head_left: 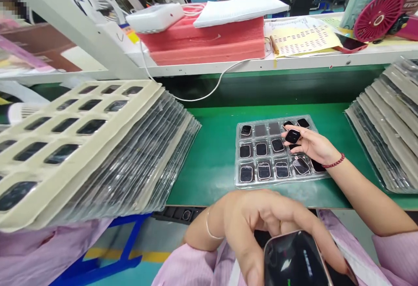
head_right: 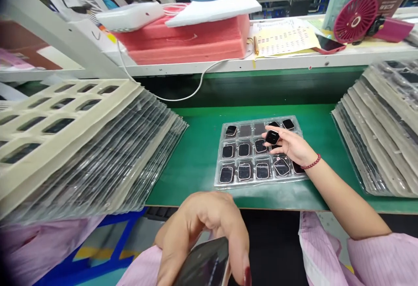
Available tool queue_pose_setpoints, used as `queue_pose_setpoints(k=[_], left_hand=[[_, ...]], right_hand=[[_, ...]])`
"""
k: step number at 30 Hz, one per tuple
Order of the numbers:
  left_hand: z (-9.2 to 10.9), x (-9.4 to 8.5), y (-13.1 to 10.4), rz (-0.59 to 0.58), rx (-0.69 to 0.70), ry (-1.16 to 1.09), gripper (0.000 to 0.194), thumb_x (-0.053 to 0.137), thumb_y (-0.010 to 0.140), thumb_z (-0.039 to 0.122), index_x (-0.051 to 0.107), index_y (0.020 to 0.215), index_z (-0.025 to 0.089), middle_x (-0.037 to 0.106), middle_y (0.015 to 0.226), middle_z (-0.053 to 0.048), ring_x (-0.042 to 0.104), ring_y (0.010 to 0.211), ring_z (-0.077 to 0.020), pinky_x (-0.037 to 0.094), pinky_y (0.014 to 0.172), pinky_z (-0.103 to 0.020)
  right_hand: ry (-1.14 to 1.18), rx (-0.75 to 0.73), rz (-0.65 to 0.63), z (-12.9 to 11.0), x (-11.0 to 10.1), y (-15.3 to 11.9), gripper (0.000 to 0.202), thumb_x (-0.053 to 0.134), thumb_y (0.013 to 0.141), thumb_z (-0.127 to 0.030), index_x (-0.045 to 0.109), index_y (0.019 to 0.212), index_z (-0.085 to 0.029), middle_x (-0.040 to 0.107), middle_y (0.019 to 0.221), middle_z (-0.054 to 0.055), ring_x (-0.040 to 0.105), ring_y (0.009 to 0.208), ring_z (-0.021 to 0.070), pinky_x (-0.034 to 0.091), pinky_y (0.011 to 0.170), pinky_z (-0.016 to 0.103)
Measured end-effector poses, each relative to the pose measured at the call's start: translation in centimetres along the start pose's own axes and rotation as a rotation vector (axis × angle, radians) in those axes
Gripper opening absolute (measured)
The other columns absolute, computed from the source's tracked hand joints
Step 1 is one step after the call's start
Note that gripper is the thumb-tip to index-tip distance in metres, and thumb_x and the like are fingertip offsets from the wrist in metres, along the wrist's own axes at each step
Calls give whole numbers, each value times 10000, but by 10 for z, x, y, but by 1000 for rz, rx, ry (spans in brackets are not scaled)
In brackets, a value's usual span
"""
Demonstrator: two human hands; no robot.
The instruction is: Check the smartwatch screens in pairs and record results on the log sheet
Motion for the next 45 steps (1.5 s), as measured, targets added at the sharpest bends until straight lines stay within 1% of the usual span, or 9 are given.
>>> queue_pose_setpoints(k=[4, 7, 12, 16, 19, 24, 30, 34, 45], left_hand=[[14, -1, -10, 70, 161, -1, 609, 896, 608, 317, 703, 1166, 166, 700, 799, -51, 679, 569, -152, 509, 512, -172], [49, -17, -25, 177, 321, 154, 540, 852, 699, 253, 663, 1204, 231, 690, 752, -8, 589, 450, -86, 485, 458, -155], [109, -112, -52, 826, 364, 596, 531, 842, 696, 168, 594, 1164, 205, 731, 915, -46, 654, 607, -105, 508, 527, -161], [104, -171, -45, 976, 222, 691, 619, 820, 664, 218, 522, 1205, 175, 719, 959, -69, 640, 620, -119, 447, 484, -184], [90, -191, -41, 1008, 187, 700, 605, 769, 652, 218, 523, 1200, 153, 712, 980, -78, 650, 651, -131, 436, 497, -197], [81, -191, -41, 1027, 188, 717, 540, 729, 636, 191, 554, 1146, 161, 707, 959, -56, 668, 687, -149, 443, 529, -215], [82, -187, -43, 1050, 229, 797, 382, 767, 673, 269, 607, 1005, 169, 657, 736, 16, 599, 558, -119, 445, 533, -234], [78, -181, -41, 987, 185, 848, 468, 741, 684, 224, 592, 1126, 185, 707, 917, -30, 658, 663, -145, 471, 566, -241], [77, -165, -32, 865, 191, 823, 363, 733, 798, 380, 650, 1068, 151, 738, 875, -78, 682, 639, -162, 462, 516, -224]], right_hand=[[96, -13, -33, -16, 26, -11, 313, 725, 848, -294, 639, 1134, -199, 647, 1190, 85, 703, 992, 207, 645, 709, 266], [155, -34, -141, -31, 77, -40, 343, 771, 821, -382, 611, 1051, -183, 636, 1068, 51, 719, 888, 183, 630, 615, 233], [218, 135, -470, -31, 173, -99, 584, 865, 678, -480, 554, 1049, -154, 606, 931, 27, 646, 699, 88, 553, 582, 173], [136, 176, -498, -35, 190, -117, 725, 889, 566, -548, 574, 1070, -134, 594, 924, 24, 543, 666, 47, 455, 556, 125], [140, 246, -450, -42, 189, -122, 686, 839, 632, -590, 564, 1075, -143, 585, 939, 23, 528, 666, 39, 438, 574, 126], [174, 203, -425, -49, 178, -114, 559, 772, 767, -558, 534, 1069, -151, 629, 988, 59, 617, 666, 68, 509, 585, 165], [-61, -32, -66, -34, 78, -43, 393, 680, 881, -260, 514, 1228, -183, 673, 1162, 109, 743, 860, 168, 611, 625, 199], [-156, -15, 35, -16, 34, -20, 405, 595, 861, -110, 512, 1251, -182, 713, 1076, 83, 751, 787, 144, 616, 596, 186], [-161, -81, -45, -13, 35, -17, 310, 715, 854, -318, 580, 1082, -157, 729, 928, 59, 713, 653, 110, 580, 528, 160]])
Point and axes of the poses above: each hand's wrist, its own y-axis towards the middle knuckle, its own x-axis out of the palm, z = x × y, the point moved 9 cm from there along y, towards the middle knuckle
